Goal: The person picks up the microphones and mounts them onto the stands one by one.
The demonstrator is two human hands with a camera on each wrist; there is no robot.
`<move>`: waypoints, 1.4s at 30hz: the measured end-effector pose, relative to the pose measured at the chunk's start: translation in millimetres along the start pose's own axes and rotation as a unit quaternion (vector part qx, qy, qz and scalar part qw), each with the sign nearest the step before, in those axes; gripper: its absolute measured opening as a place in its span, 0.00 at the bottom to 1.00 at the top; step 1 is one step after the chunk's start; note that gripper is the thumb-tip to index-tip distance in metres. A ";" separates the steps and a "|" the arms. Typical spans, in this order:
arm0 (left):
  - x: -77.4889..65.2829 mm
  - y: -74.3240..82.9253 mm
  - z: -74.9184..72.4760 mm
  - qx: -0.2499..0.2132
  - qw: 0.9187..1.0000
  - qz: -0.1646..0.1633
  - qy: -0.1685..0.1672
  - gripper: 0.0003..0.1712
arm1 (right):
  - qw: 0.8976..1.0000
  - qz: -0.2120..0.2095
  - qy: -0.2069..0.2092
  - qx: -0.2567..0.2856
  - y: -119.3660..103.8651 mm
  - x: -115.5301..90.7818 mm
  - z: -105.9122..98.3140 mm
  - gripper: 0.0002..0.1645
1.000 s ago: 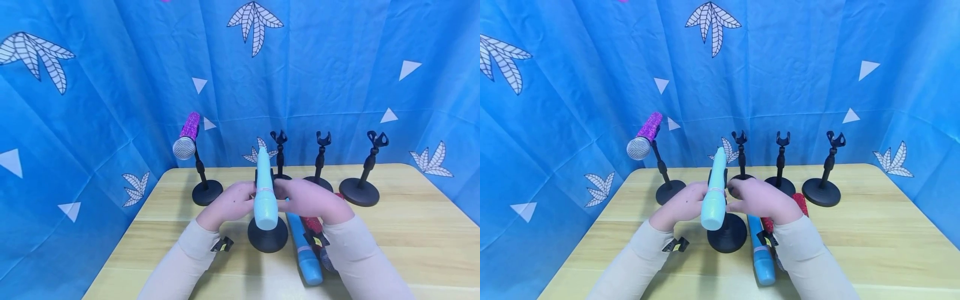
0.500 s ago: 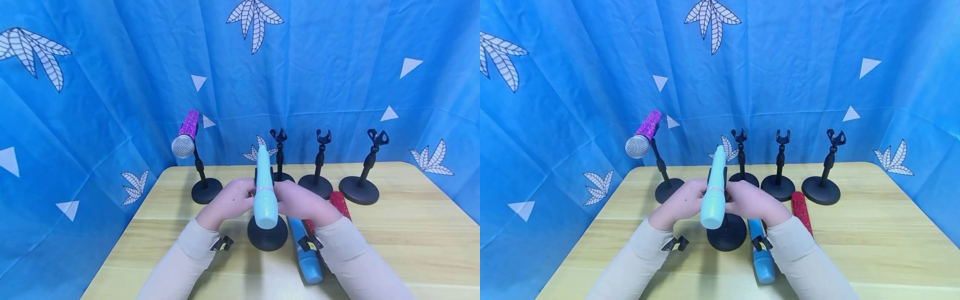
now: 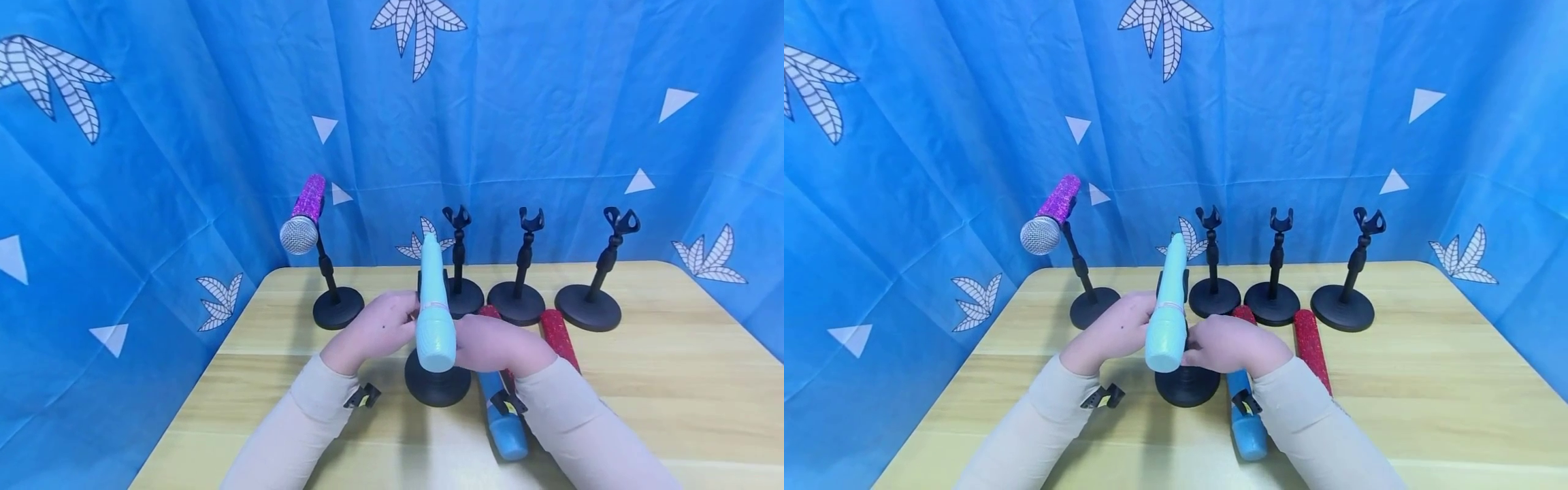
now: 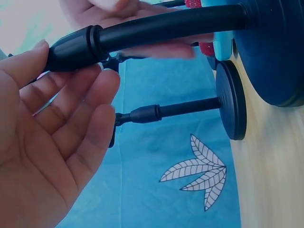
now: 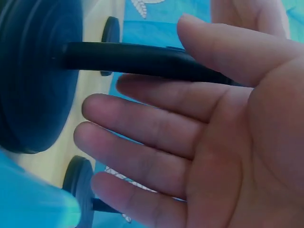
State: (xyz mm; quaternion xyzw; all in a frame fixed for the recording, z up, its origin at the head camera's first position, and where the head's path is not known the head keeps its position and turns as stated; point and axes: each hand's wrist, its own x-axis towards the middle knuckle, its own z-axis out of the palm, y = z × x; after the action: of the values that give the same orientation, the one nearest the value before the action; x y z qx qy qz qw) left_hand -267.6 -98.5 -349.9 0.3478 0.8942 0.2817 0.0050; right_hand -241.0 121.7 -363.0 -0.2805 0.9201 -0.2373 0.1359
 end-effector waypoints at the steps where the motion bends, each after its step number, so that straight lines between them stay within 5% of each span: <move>1: -0.1 0.2 0.1 -0.002 1.000 0.000 0.003 0.12 | 1.000 -0.002 -0.005 -0.001 0.6 0.2 1.6 0.14; 10: 0.7 1.6 1.1 -0.028 0.999 0.020 0.017 0.10 | 0.999 0.036 -0.027 -0.008 -1.9 2.0 10.0 0.21; 22: 6.4 -0.9 5.3 -0.074 0.996 -0.007 -0.050 0.10 | 0.998 0.045 -0.031 -0.022 -1.1 1.1 7.5 0.21; 35: 5.6 11.3 6.1 -0.044 0.999 -0.027 -0.002 0.07 | 0.996 0.072 -0.043 -0.007 -7.2 -5.2 6.9 0.25; 42: 1.1 8.7 7.7 -0.063 0.998 -0.025 0.016 0.05 | 0.992 0.058 -0.098 -0.060 -8.3 -18.1 10.5 0.31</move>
State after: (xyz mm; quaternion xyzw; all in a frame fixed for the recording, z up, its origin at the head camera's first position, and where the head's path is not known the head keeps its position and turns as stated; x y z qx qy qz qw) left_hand -261.5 -88.8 -351.8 0.3198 0.8833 0.3423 0.0198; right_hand -218.6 122.4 -365.6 -0.2559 0.9297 -0.1442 0.2221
